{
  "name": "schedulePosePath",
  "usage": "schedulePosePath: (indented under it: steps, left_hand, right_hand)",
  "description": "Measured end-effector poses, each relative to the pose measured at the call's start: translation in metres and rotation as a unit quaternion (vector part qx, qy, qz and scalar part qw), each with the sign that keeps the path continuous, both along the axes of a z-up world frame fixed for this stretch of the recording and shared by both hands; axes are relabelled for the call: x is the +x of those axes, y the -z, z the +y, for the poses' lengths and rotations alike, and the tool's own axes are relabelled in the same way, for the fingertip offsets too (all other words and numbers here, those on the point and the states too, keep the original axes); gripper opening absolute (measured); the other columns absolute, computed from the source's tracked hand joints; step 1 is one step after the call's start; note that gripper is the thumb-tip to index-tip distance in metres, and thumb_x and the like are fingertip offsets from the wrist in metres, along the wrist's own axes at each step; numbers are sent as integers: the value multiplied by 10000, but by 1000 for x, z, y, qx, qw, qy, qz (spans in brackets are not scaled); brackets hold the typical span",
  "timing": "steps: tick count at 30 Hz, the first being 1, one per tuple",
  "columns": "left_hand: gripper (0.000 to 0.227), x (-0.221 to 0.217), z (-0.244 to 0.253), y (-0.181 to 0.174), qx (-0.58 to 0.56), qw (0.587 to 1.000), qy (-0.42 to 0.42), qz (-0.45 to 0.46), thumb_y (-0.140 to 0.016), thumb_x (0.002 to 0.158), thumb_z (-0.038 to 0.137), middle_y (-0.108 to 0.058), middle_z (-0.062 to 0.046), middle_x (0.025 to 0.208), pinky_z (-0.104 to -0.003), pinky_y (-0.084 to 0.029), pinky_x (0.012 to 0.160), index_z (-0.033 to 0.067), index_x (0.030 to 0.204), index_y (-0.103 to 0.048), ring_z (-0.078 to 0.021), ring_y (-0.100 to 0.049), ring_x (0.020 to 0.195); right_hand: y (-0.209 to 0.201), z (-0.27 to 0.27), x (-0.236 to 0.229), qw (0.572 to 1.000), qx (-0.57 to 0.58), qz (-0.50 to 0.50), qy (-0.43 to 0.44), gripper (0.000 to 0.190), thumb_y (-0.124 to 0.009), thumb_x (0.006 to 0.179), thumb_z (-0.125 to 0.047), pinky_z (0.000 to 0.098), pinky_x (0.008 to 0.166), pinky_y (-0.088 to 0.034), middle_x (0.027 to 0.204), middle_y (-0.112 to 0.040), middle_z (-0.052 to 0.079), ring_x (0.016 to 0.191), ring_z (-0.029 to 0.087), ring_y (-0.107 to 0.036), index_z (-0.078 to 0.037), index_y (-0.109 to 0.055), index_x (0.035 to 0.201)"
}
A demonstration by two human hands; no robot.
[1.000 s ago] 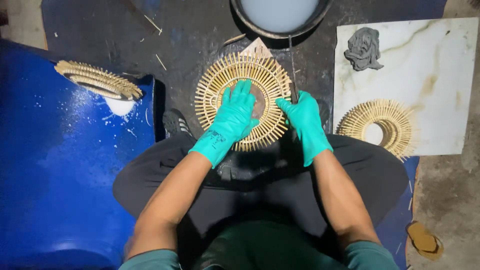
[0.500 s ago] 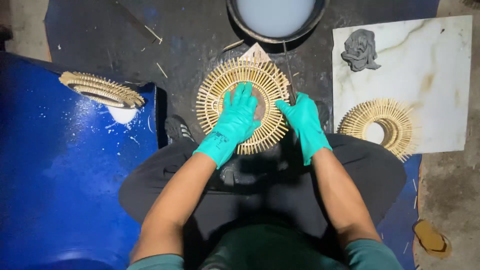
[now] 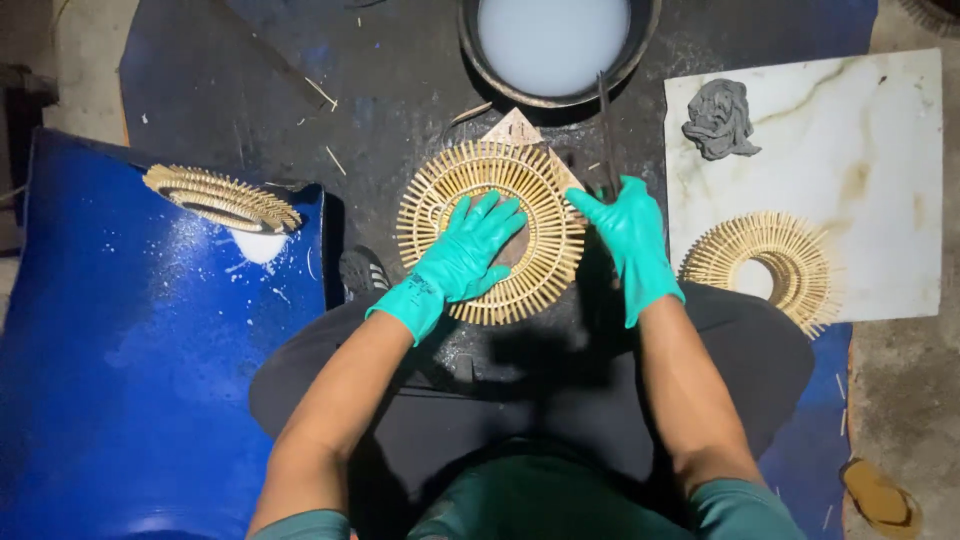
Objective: Assembling and refining circular bamboo components using hand tools.
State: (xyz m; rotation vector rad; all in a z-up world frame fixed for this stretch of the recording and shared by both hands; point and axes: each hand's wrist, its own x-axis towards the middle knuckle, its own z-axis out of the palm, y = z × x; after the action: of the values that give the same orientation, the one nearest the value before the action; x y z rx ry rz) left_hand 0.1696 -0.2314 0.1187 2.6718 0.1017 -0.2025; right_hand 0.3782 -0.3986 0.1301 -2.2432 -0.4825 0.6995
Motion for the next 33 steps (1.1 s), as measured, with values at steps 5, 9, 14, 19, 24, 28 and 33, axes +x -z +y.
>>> schedulePosePath:
  steps: [5,9,14,19,24,28,33]
  left_hand:
    - [832,1,7,10,14,999,38,-34,-717,852,456,-368,-140,1608,-651,-214,1197,86,1537,-423,-432,-309,1488]
    - [808,-1,3,14,64,996,35,-42,-690,886,492,-367,-136,1615,-660,-228,1182,101,1538,-418,-443,-328,1467]
    - [811,5,-1,17,63,996,24,-51,-699,876,467,-347,-139,1609,-697,-231,1152,96,1540,-415,-462,-305,1460]
    - [836,17,-7,8,103,994,14,17,-734,827,426,-365,-138,1586,-713,-257,1111,119,1537,-417,-455,-292,1481]
    - [859,14,9,-9,56,994,67,64,-775,769,367,-365,-130,1550,-697,-240,1155,127,1509,-412,-433,-262,1470]
    - [804,-35,-8,40,70,992,100,-8,-766,782,334,-350,-125,1602,-665,-258,1153,119,1486,-445,-398,-280,1486]
    - [848,-48,-19,40,-53,973,-190,-118,-744,901,272,-294,-231,1669,-526,-266,1281,28,1604,-336,-455,-279,1553]
  right_hand:
    - [40,15,-7,989,84,107,-51,562,-848,776,-442,406,792,-564,962,-781,153,888,267,-758,-12,-710,1109]
    - [30,26,-11,982,104,138,-78,593,-814,746,-491,422,798,-585,983,-784,167,938,290,-786,-31,-726,1109]
    - [23,28,-20,995,36,-49,-80,670,-859,781,-479,499,790,-531,1022,-731,264,967,427,-691,23,-673,1184]
    - [41,27,-13,995,9,55,-88,612,-829,816,-474,425,834,-575,1064,-765,228,995,315,-754,-16,-712,1203]
    - [66,11,-27,962,141,231,-26,510,-828,817,-313,363,750,-578,1016,-768,106,848,148,-701,-22,-674,1206]
    - [36,0,-39,907,292,302,23,589,-805,795,-288,320,804,-588,1092,-766,46,906,104,-712,-105,-613,1321]
    - [17,15,-17,992,-24,120,-34,608,-865,801,-458,382,827,-575,1018,-794,192,925,259,-777,27,-761,1154]
